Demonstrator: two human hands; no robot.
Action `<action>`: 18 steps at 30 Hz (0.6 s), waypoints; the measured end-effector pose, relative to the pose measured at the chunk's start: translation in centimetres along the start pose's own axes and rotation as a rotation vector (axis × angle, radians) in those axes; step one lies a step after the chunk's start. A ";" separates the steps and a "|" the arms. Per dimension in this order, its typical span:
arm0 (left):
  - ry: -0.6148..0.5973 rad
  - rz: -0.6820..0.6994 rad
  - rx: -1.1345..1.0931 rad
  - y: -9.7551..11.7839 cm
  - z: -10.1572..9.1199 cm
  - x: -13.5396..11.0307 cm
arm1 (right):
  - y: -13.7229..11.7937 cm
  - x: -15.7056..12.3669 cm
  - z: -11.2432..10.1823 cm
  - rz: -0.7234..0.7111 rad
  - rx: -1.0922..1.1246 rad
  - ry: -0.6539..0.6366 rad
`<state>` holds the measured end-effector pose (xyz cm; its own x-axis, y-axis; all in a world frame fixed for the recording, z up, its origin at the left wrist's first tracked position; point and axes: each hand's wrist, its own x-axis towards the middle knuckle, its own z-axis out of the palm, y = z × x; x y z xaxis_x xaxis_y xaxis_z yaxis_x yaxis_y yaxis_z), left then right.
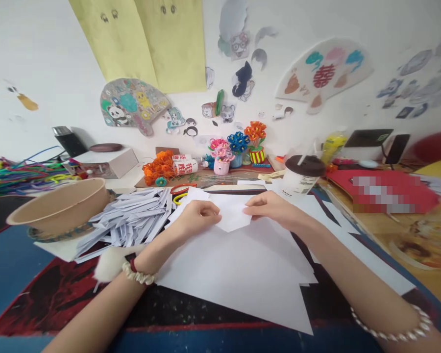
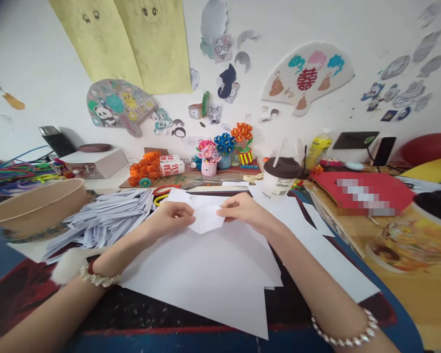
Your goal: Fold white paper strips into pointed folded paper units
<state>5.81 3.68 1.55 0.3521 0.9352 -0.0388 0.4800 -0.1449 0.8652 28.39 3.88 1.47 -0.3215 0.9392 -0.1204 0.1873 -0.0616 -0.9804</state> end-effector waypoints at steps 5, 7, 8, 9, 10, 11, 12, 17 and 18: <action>-0.044 0.171 0.249 -0.9 0.2 0.0 | 1.2 0.0 -1.1 0.039 -0.227 -0.228; -0.026 0.174 0.305 -1.2 0.6 -0.1 | 2.0 0.1 -1.1 0.035 -0.257 -0.210; -0.020 0.176 0.326 -1.3 0.8 -0.1 | 2.3 0.2 -1.0 0.024 -0.276 -0.180; -0.017 0.183 0.347 -1.4 0.9 -0.1 | 2.5 0.1 -1.0 0.000 -0.301 -0.147; -0.004 0.195 0.365 -1.5 1.1 -0.1 | 2.7 0.1 -0.9 -0.034 -0.342 -0.117; 0.008 0.206 0.384 -1.6 1.2 -0.1 | 2.8 0.0 -0.8 -0.059 -0.403 -0.080; 0.016 0.217 0.404 -1.7 1.3 -0.2 | 2.8 -0.1 -0.7 -0.083 -0.449 -0.040; 0.060 0.210 0.429 -2.2 1.6 -0.6 | 2.9 -0.3 -0.2 -0.057 -0.496 0.035; 0.066 0.198 0.418 -2.4 1.7 -0.8 | 3.0 -0.2 -0.2 -0.034 -0.479 0.026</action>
